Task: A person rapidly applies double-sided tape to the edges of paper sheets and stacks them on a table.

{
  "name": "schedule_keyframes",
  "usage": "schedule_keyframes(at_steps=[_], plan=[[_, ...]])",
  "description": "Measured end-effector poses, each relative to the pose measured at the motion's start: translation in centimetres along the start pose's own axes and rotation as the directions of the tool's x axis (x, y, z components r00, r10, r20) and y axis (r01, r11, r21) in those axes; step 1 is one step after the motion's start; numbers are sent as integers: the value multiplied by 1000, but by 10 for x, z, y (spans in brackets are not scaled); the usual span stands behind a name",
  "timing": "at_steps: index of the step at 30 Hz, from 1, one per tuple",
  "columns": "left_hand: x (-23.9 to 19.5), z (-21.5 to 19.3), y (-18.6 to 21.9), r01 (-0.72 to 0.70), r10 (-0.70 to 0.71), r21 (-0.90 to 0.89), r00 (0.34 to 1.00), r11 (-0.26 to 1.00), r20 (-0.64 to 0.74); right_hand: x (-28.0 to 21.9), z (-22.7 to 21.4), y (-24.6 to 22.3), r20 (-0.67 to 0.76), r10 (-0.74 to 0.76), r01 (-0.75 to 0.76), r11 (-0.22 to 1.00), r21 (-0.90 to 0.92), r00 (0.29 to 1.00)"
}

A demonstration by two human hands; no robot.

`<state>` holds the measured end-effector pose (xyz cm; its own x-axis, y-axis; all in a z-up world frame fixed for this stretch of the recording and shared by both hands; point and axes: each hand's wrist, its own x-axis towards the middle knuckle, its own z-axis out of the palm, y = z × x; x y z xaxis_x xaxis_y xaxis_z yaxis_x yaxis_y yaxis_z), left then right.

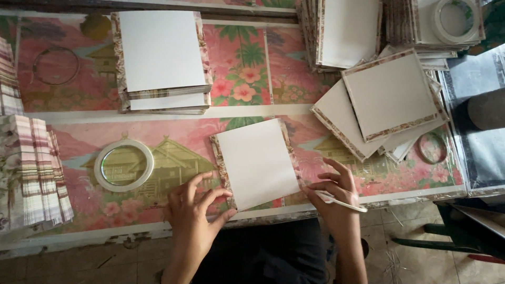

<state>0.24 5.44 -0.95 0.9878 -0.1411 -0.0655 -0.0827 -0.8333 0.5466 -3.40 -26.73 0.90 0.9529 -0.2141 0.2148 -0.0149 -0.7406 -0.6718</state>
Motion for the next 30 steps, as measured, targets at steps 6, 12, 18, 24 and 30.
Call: schedule_keyframes(at_steps=[6, 12, 18, 24, 30], plan=[[0, -5, 4, 43, -42, -35, 999, 998, 26, 0, 7, 0, -18, 209, -208, 978, 23, 978], [0, -3, 3, 18, -18, -18, 1000, 1000, 6, -1, 7, 1, -17, 202, -203, 979, -13, 979], [1, -3, 3, 20, -20, -22, 999, 1000, 26, -3, 13, -3, -56, 222, -223, 974, -28, 974], [14, 9, -1, -59, 57, -11, 989, 998, -139, -11, 23, -19, -74, 128, -140, 972, -188, 989], [28, 25, 24, -1, 15, 38, 926, 999, -378, -36, 29, -31, 61, 87, -66, 955, -291, 994]])
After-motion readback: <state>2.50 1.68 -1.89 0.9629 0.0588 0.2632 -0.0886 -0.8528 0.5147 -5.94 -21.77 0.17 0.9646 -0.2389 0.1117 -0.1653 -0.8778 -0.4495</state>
